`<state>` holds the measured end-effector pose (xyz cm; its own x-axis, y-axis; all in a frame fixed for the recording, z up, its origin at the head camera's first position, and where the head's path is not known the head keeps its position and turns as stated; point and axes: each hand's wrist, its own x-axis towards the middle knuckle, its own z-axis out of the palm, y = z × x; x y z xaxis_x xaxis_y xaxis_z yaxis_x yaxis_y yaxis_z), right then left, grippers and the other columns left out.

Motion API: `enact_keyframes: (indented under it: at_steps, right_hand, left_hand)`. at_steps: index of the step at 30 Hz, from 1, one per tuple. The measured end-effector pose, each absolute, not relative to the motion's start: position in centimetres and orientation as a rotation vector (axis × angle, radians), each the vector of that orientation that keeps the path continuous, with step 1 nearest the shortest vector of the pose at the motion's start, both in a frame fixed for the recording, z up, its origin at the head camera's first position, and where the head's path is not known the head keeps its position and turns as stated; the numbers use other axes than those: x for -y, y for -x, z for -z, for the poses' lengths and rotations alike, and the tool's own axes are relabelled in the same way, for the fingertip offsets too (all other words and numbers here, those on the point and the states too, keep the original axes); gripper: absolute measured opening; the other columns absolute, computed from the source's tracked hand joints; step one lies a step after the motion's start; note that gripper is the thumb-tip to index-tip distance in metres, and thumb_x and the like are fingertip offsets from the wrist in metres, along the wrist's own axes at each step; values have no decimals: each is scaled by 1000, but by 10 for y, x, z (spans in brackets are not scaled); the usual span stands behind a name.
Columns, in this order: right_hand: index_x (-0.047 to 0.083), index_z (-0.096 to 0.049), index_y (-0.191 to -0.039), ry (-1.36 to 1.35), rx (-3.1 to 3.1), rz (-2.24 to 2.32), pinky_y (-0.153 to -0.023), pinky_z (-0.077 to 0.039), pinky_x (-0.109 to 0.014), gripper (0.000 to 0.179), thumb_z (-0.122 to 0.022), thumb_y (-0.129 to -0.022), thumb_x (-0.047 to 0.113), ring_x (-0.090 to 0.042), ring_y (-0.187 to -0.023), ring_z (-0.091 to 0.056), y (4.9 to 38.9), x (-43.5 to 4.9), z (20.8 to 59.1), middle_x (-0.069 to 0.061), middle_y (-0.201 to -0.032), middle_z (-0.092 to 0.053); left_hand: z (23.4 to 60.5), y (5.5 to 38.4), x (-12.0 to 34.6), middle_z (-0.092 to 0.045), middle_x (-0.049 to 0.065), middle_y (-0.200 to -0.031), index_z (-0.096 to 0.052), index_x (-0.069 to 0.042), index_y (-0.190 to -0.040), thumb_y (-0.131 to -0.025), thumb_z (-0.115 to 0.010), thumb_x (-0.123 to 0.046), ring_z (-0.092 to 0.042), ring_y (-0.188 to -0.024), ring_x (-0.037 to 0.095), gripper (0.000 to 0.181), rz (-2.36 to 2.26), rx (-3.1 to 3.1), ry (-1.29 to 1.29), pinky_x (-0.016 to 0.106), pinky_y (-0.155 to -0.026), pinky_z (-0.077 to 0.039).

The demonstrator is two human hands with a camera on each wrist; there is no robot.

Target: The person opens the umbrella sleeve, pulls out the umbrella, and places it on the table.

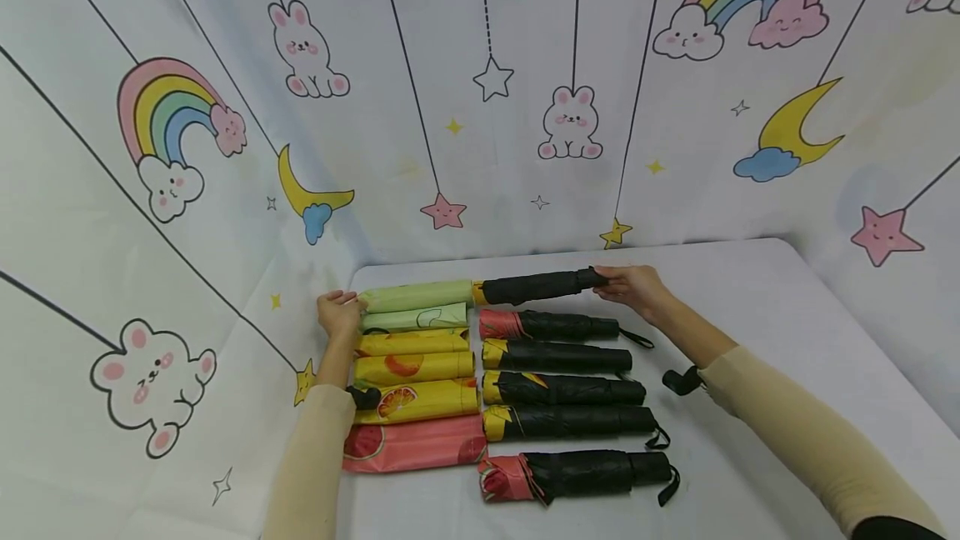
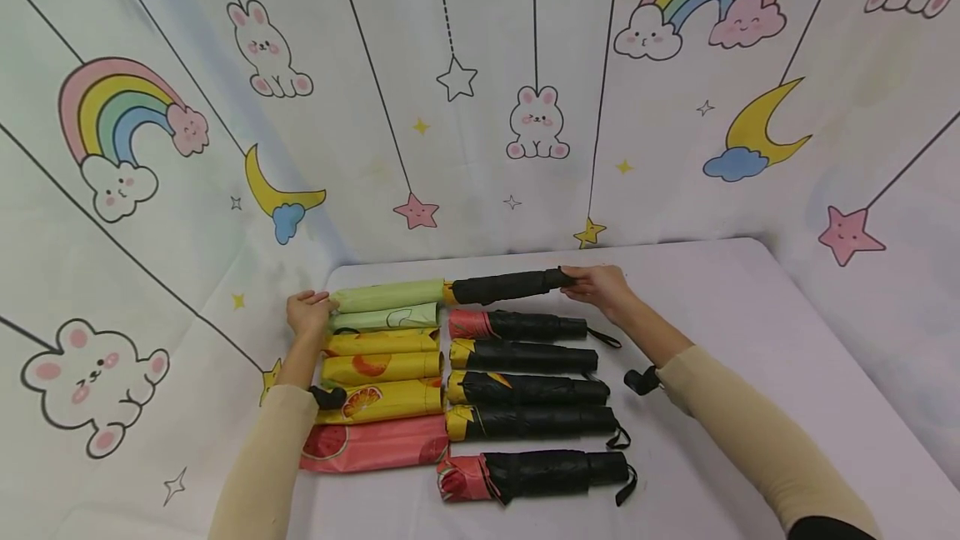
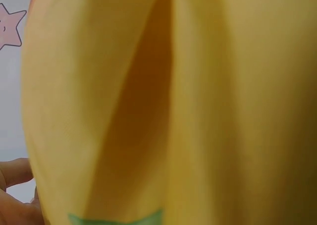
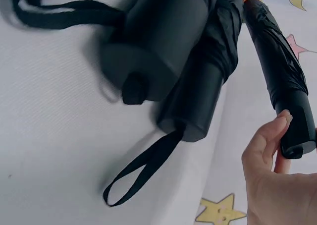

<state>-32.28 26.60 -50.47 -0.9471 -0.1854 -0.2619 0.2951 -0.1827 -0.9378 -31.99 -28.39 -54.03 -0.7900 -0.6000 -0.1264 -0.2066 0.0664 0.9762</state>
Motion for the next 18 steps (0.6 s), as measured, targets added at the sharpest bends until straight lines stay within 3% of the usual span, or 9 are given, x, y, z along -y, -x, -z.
enact_keyframes:
  at_steps: [4, 9, 15, 18]
  right_hand:
    - [6, -78, -102, -137, -1769, 2197, -87, -61, -35, 9, -72, -99, 12, -21, -89, -78, 323, -270, 509, -7, -94, -78]
    - [3, -76, -108, -102, -1829, 2158, -94, -59, -41, 13, -69, -101, 13, -21, -91, -78, 323, -274, 517, -6, -96, -79]
    - [-11, -65, -129, -11, -1984, 2061, -97, -56, -42, 41, -72, -100, 18, -20, -98, -77, 321, -279, 534, -5, -107, -78]
    - [-13, -61, -133, 31, -2115, 1987, -94, -59, -38, 51, -75, -99, 22, -22, -101, -77, 318, -279, 542, -12, -114, -76]
  left_hand:
    - [540, 320, 285, -66, 18, -135, -43, 0, -147, -91, -73, 6, -63, -127, 31, 64, 1776, 2048, -796, 41, -101, -55]
    - [540, 319, 286, -67, 18, -132, -45, -1, -144, -90, -74, 6, -65, -124, 32, 62, 1754, 2054, -801, 43, -100, -55]
    - [541, 320, 288, -68, 17, -131, -46, -1, -142, -90, -75, 6, -65, -124, 33, 60, 1744, 2060, -814, 41, -99, -57]
    - [540, 318, 288, -67, 18, -132, -45, 0, -143, -90, -74, 7, -64, -124, 33, 61, 1759, 2067, -798, 44, -101, -55]
